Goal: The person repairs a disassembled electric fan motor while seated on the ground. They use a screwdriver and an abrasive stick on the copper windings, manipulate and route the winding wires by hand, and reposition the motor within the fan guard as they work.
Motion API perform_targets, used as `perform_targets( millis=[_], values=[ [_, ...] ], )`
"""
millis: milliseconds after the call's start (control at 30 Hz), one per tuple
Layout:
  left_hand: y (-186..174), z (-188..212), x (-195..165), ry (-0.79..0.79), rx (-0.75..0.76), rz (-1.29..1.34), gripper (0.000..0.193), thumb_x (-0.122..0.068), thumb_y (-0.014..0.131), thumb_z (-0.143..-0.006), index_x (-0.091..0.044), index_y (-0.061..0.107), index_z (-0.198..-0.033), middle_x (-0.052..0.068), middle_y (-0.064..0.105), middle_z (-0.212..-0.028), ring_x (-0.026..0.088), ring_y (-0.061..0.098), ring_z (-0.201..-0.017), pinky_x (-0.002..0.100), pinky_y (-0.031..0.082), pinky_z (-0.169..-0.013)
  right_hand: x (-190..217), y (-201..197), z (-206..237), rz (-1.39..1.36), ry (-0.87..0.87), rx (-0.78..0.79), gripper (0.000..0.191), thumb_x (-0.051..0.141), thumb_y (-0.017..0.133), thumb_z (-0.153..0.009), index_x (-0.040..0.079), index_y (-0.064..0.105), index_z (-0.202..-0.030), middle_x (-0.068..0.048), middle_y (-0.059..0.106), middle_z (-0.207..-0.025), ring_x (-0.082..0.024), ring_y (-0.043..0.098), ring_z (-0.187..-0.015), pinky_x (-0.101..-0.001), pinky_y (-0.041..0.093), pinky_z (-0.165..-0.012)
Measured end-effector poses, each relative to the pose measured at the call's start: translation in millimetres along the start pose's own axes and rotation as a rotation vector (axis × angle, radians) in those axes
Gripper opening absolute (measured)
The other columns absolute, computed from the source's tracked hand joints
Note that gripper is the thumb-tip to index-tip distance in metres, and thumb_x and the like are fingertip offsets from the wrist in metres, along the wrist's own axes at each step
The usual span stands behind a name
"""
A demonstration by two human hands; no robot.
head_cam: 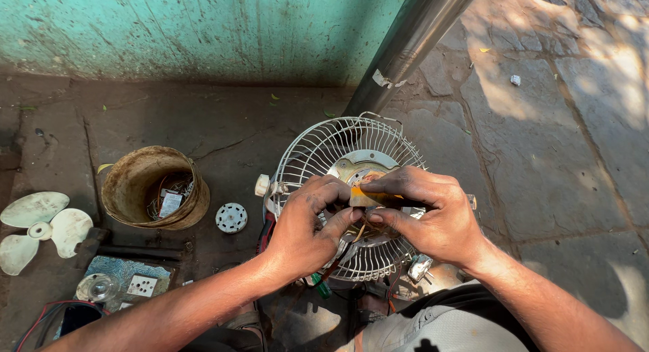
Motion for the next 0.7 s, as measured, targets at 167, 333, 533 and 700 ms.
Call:
perform_targets(
  millis=[167, 333, 533, 700],
  values=[
    [-0.3, 0.5, -3.9, 0.032, 0.017, 0.014, 0.015, -0.007, 0.073, -0.088, -0.004, 0.071, -0.103, 0.007, 0.066, -0.098, 0.019, 0.061, -0.089, 0.033, 0.052, -0.074, -0.4, 2.5, 1.2, 0.006, -0.055, 0.008, 0.037, 0.005, 0.084, -0.075, 0.001, 0.074, -0.11, -0.012, 0.078, -0.106, -0.023, 0.078, -0.101, -0.0326, 0.061, -0.089],
    [0.9, -0.3, -2.0, 0.003, 0.013, -0.013, 0.011, -0.005, 0.073, -0.087, -0.003, 0.068, -0.096, 0.006, 0.065, -0.092, 0.019, 0.059, -0.087, 0.034, 0.051, -0.073, -15.7, 3.5, 5.6, -0.087, 0.102, 0.058, 0.032, 0.004, 0.082, -0.077, 0.0, 0.075, -0.108, -0.01, 0.08, -0.103, -0.017, 0.079, -0.091, -0.0283, 0.063, -0.081],
    [-0.3, 0.7, 3.2, -0.047, -0.01, 0.08, 0.005, -0.007, 0.073, -0.09, -0.006, 0.069, -0.092, 0.004, 0.064, -0.09, 0.016, 0.06, -0.08, 0.033, 0.051, -0.07, -36.6, -38.5, 26.2, -0.269, 0.301, -0.209, 0.04, 0.001, 0.078, -0.085, 0.0, 0.071, -0.124, -0.009, 0.076, -0.107, -0.012, 0.071, -0.095, -0.0268, 0.059, -0.086],
    [1.3, -0.3, 4.0, -0.04, -0.008, 0.06, 0.005, -0.007, 0.073, -0.091, -0.006, 0.069, -0.093, 0.005, 0.064, -0.088, 0.015, 0.059, -0.08, 0.032, 0.051, -0.071, -38.0, -37.8, 33.8, -0.18, 0.33, -0.117, 0.032, 0.0, 0.083, -0.077, 0.0, 0.078, -0.108, -0.011, 0.08, -0.096, -0.015, 0.076, -0.086, -0.0277, 0.062, -0.08]
  ],
)
Point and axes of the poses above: each hand's wrist, its own z-axis away from the middle knuckle, its own y-axis out of the palm, x = y × z, the point moved 8 cm from there along -z, towards the middle knuckle
